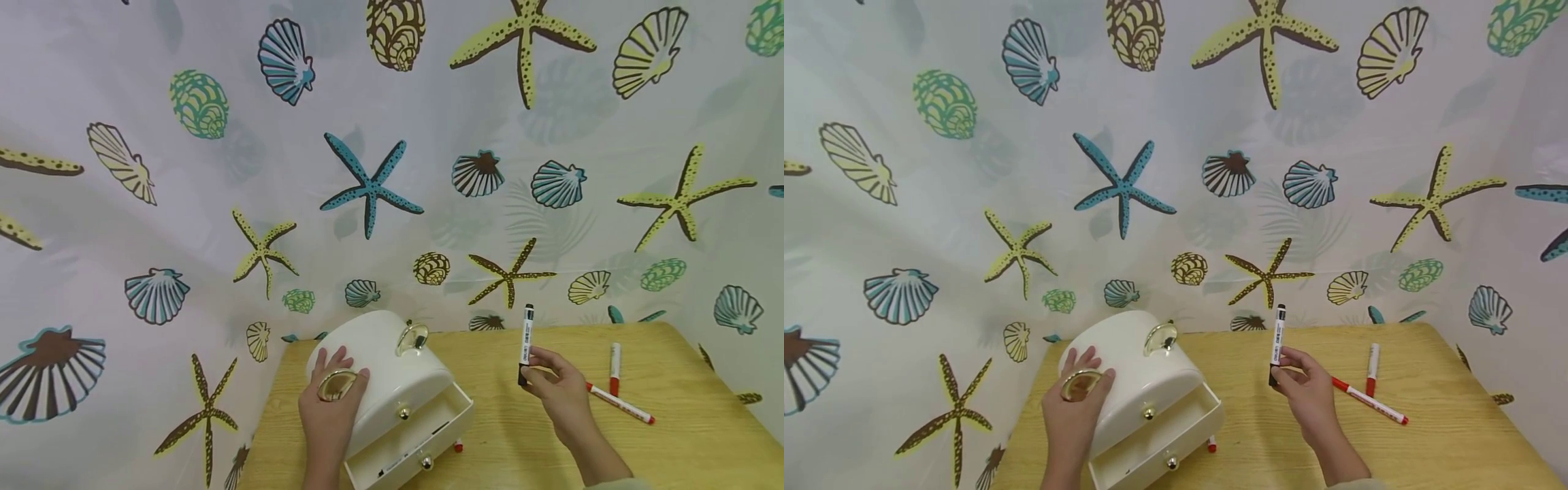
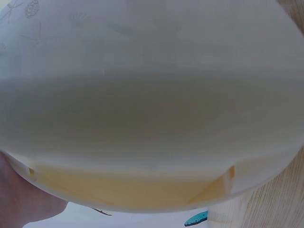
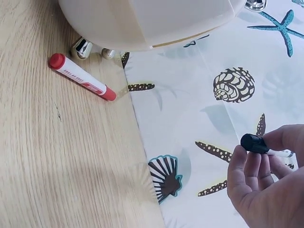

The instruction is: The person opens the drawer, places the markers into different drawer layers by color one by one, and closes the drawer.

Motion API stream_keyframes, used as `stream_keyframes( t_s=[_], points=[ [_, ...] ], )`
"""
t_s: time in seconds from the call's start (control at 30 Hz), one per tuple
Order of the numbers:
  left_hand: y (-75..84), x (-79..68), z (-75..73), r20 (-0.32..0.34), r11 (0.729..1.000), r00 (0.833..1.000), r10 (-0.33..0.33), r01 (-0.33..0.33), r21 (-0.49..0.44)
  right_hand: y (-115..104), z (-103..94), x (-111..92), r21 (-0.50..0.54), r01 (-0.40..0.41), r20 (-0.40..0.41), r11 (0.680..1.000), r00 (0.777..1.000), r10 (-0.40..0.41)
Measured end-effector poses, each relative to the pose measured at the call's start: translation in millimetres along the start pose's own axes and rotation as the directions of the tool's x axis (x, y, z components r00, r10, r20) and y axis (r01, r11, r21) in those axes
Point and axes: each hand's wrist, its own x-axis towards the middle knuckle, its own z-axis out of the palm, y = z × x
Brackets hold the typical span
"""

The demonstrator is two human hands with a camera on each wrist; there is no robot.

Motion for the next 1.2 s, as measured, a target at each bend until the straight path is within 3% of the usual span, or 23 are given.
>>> stream_keyframes(
  t_s=[0.53, 0.9, 1.2],
  points=[
    [2.5, -1.0, -0.5, 0.006, 1.000, 1.000, -0.009, 0.009, -0.001, -9.8, 38.6, -10.5, 0.066, 0.087, 0.095, 0.994, 0.991, -0.094],
    [1.7, -0.2, -0.6, 0.010, 1.000, 1.000, -0.014, 0.014, -0.003, -9.9, 63.3, -26.2, 0.012, 0.119, 0.152, 0.993, 0.981, -0.119],
    [2.9, 0.0, -0.3, 0.012, 0.999, 0.999, -0.032, 0.032, 0.001, -16.1, 72.4, -32.9, -0.024, 0.186, 0.139, 0.982, 0.974, -0.181]
  ],
)
